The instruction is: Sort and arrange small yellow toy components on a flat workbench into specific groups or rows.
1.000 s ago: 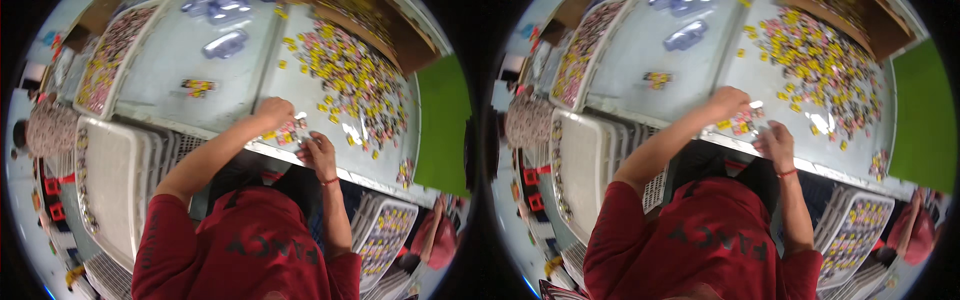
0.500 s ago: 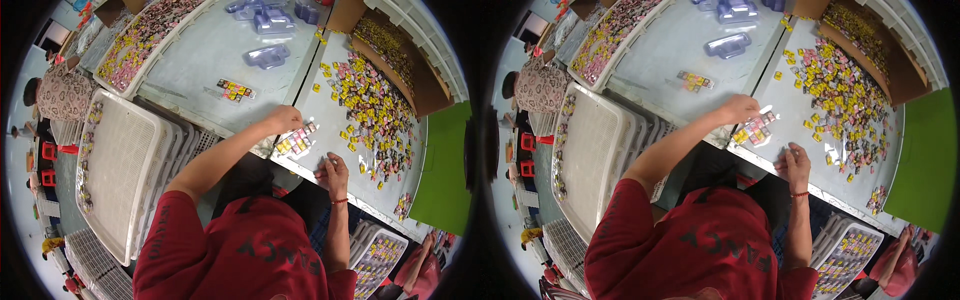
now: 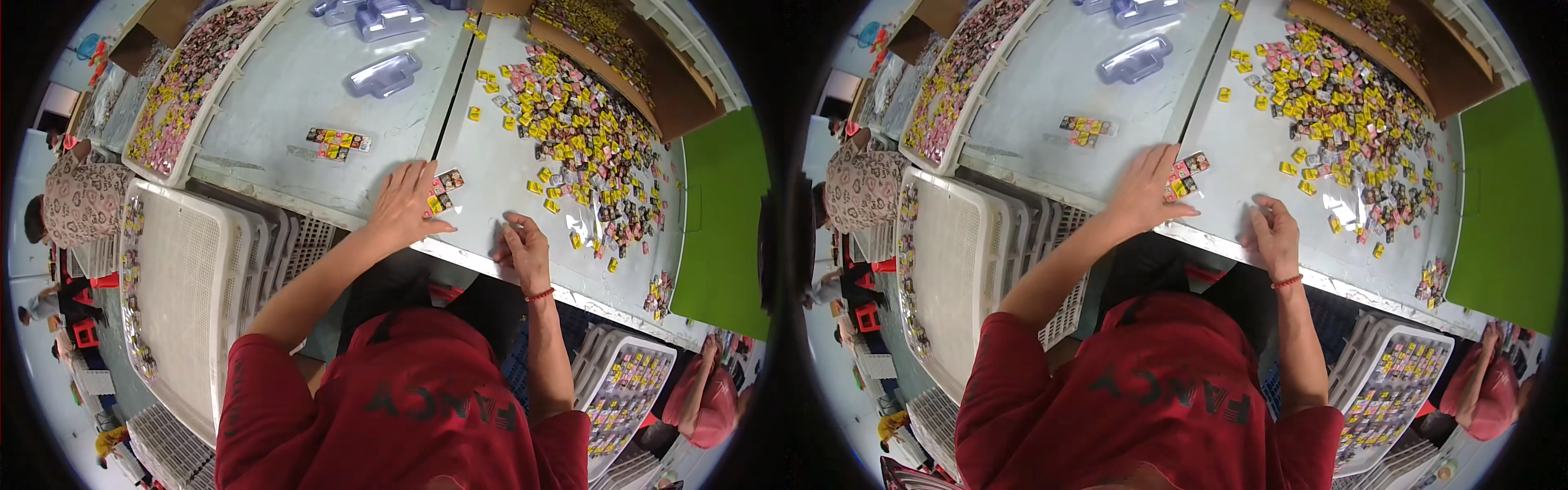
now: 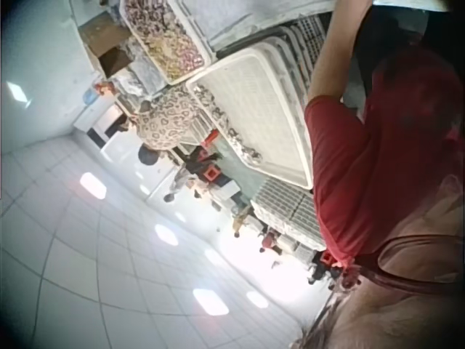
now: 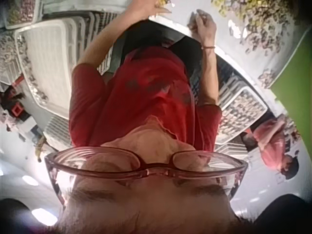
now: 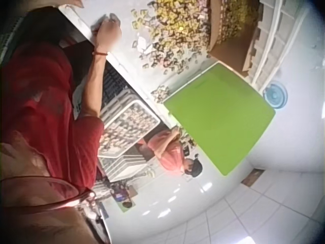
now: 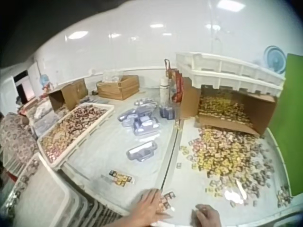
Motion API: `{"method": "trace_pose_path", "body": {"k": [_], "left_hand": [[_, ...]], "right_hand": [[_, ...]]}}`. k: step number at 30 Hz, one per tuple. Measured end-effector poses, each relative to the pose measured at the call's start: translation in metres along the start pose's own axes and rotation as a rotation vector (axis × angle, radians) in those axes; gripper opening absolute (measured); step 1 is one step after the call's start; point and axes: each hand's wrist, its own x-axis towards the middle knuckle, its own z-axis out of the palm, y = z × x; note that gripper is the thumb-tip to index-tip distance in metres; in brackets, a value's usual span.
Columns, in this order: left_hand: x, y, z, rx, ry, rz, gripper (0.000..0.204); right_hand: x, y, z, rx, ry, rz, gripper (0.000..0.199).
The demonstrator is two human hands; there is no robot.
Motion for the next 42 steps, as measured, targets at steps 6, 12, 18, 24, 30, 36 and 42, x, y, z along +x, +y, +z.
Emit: {"method": "trace_pose_path", "body": {"k": [6,12,18,24,30,36,42], "left_hand": [[-0.011,-0.009,0.003,-0.003,0.125,-0.181,0.062],[-0.03,-0.022,-0.022,0.039,0.085,-0.316,0.031],[-0.047,-0.034,-0.025,-0.043,0.075,-0.345,0.027],[-0.035,-0.051,-0.01,-0.637,0.141,-0.609,0.029],[-0.005,-0.098,-0.069,-0.446,0.299,-0.547,0.027],[0.01,-0.175,-0.107,-0.401,0.398,-0.636,0.028],[0.002,-0.194,-0.096,-0.357,0.404,-0.713,0.024]], "right_hand": [[0.003,0.0,0.004,-0.041,0.015,-0.008,0.029],[0.066,-0.011,0.046,-0.426,0.088,-0.385,0.031],[0.094,-0.013,0.07,-0.537,0.147,-0.691,0.025],[0.077,-0.016,0.058,-0.224,0.024,-0.262,0.021],[0.079,-0.063,0.106,0.111,-0.168,-0.001,0.018],[0.115,-0.102,0.185,0.142,-0.227,-0.006,0.016],[0.129,-0.091,0.209,0.002,-0.18,-0.021,0.016]]}}
